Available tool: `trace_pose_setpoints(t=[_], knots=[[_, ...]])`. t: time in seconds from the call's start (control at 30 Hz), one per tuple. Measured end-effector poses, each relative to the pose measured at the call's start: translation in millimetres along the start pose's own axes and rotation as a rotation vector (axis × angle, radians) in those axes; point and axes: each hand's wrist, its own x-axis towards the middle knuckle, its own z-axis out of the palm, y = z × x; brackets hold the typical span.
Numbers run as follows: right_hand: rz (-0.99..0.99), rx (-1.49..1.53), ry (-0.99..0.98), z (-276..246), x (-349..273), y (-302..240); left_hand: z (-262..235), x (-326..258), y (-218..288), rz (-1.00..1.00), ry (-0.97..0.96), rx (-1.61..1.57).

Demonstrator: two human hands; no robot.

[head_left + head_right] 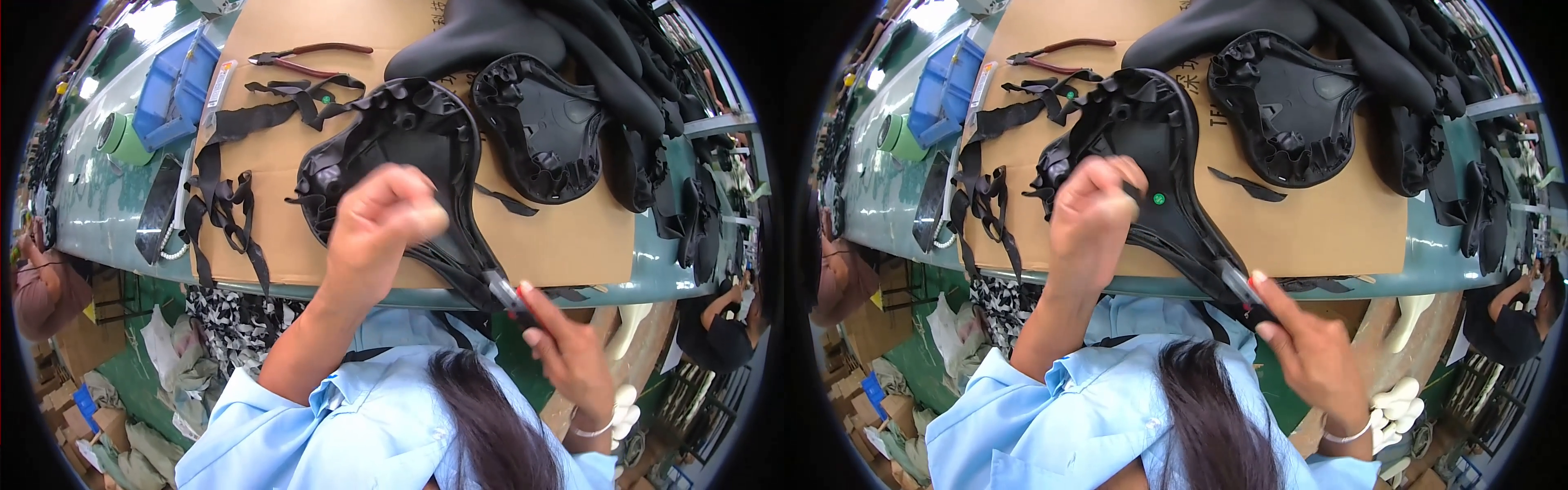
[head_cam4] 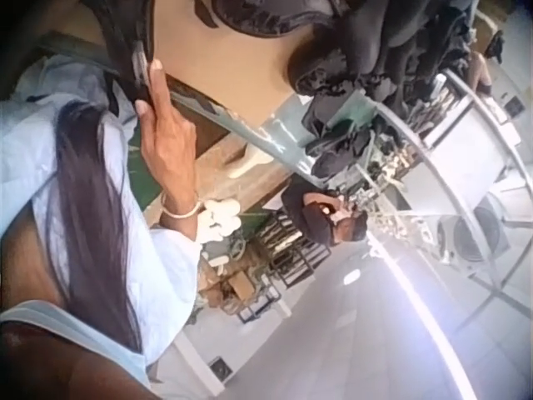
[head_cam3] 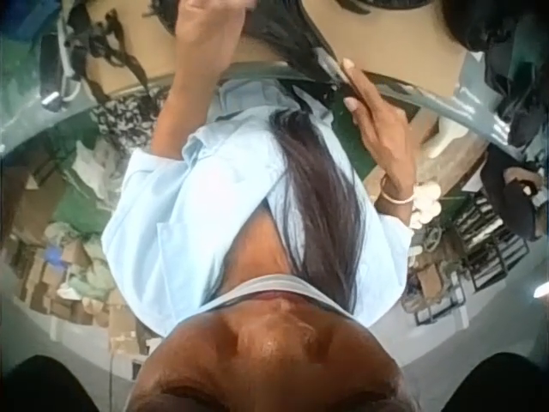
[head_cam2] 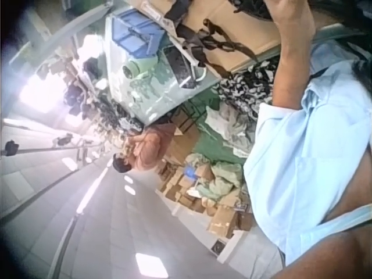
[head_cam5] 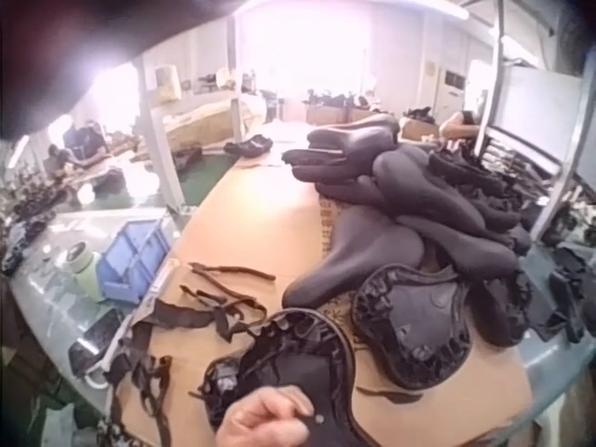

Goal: Trimming excess synthetic material from the edges of bicycle seats using a utility knife.

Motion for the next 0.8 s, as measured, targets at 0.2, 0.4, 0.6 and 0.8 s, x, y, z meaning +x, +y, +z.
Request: trace_pose_setpoints(t=[0.2,0.4,0.6,0.8], knots=[[0.069,0.358,0.347,53,-28,27,2,5,10,0.132,-0.785,0.441],[-0.301,0.102,0.540,52,-5,35,-3,22,38,0.433,-0.753,1.479],[-0.480,-0.330,0.426,43,19,9,-6,24,32,0.322,-0.672,1.411],[-0.462,-0.711,0.337,27,22,-7,-9,30,25,0.378,-0.676,1.396]])
